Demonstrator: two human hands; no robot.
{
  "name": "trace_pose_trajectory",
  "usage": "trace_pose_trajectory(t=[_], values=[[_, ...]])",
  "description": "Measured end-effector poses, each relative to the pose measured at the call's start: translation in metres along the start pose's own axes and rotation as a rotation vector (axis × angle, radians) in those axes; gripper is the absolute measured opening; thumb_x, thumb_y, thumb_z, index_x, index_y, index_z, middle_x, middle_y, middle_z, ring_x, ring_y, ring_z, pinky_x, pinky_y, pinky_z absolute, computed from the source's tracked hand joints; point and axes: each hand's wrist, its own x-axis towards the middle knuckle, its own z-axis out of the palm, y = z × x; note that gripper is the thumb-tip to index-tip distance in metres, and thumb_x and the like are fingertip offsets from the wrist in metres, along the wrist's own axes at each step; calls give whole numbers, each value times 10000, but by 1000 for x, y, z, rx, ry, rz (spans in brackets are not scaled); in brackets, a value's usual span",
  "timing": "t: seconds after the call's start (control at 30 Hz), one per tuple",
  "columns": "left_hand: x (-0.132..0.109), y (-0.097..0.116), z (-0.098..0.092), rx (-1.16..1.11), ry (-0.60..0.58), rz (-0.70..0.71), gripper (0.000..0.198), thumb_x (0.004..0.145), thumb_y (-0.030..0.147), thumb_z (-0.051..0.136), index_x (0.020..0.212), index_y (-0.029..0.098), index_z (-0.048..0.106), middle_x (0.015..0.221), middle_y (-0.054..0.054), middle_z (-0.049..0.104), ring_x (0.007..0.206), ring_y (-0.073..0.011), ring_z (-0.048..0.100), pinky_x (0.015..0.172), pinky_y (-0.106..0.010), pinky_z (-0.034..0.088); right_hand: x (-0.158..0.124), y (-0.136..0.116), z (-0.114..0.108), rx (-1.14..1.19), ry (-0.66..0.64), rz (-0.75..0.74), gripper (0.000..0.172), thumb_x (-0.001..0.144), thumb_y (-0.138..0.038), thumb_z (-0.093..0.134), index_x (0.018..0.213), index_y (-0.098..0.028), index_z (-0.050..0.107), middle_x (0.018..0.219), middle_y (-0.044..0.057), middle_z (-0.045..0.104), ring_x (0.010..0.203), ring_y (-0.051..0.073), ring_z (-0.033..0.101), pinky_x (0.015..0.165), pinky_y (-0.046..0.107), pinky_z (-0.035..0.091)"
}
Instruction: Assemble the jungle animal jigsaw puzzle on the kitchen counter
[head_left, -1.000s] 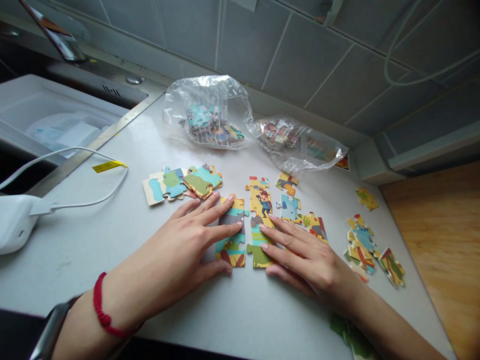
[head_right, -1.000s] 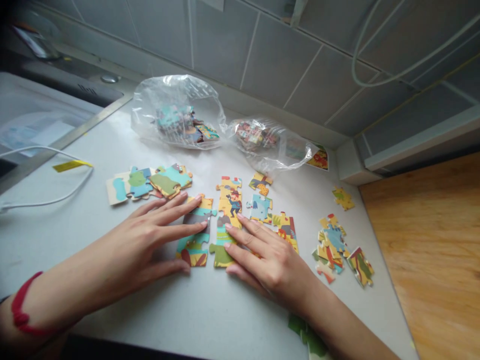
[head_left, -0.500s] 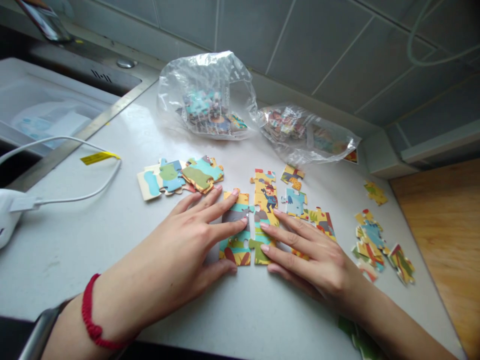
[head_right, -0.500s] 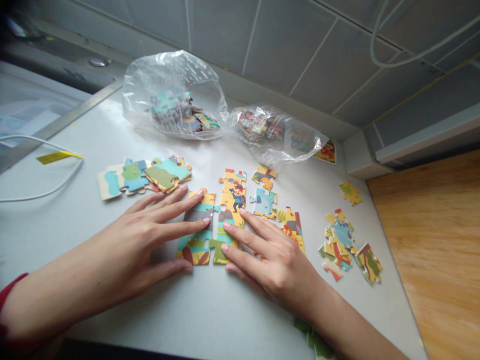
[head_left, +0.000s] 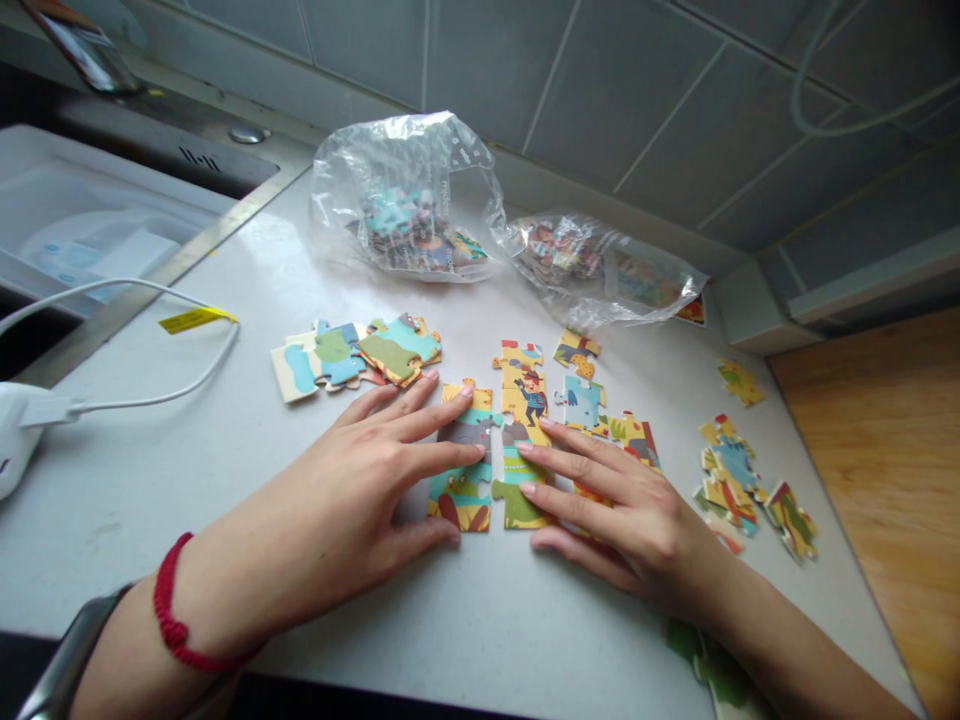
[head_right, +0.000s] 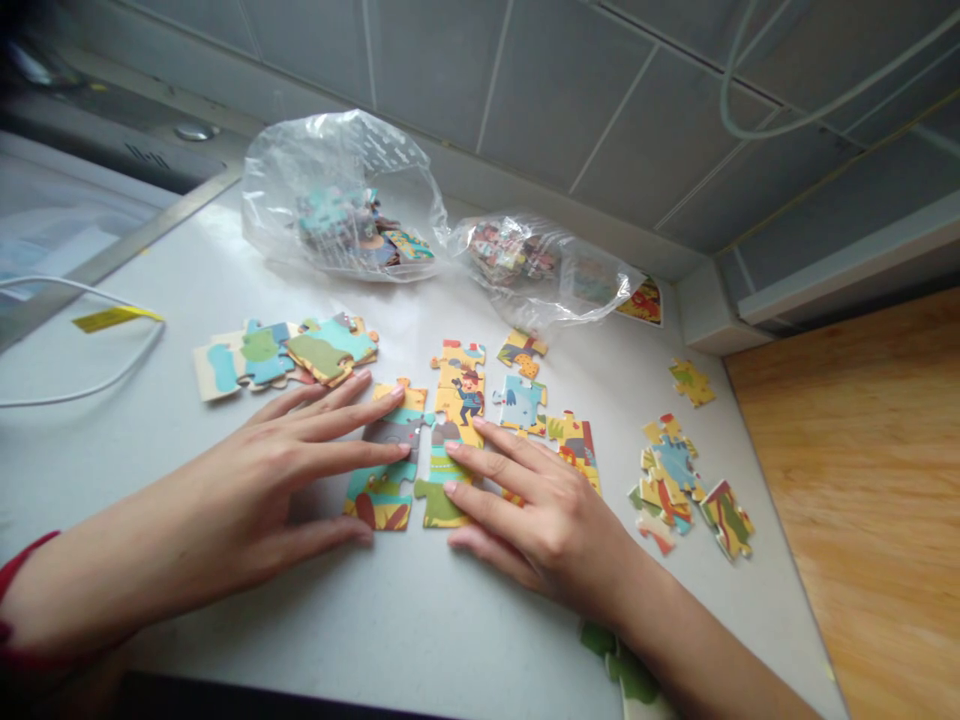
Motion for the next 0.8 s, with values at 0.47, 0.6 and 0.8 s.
trace_pose_trajectory(t=[0.47, 0.6, 0.8], values=[[3, 1, -3, -55, -7, -40, 552, 874, 440, 791, 1403, 381, 644, 1627, -26, 490, 1545, -382, 370, 1260, -597, 278, 0, 0, 1, 24, 26, -10, 270, 919, -213, 770, 1180, -145, 768, 1329, 161, 740, 1389, 328, 598, 1113, 495, 574], [4, 1, -4, -44, -19, -37, 545, 887, 467, 776, 1407, 380, 638, 1634, -25, 480, 1551, -381, 359, 1249, -596, 295, 1, 1, 1, 51, 32, -21, 236, 933, -206, 752, 1156, -130, 768, 1310, 165, 748, 1393, 330, 594, 1115, 494, 575], [4, 2, -4, -36, -10, -33, 612, 860, 497, 807, 1432, 399, 611, 1651, -29, 456, 1551, -385, 358, 1251, -607, 292, -2, 2, 1, 52, 25, -13, 288, 953, -258, 735, 1220, -148, 741, 1348, 163, 727, 1398, 325, 589, 1112, 515, 570]])
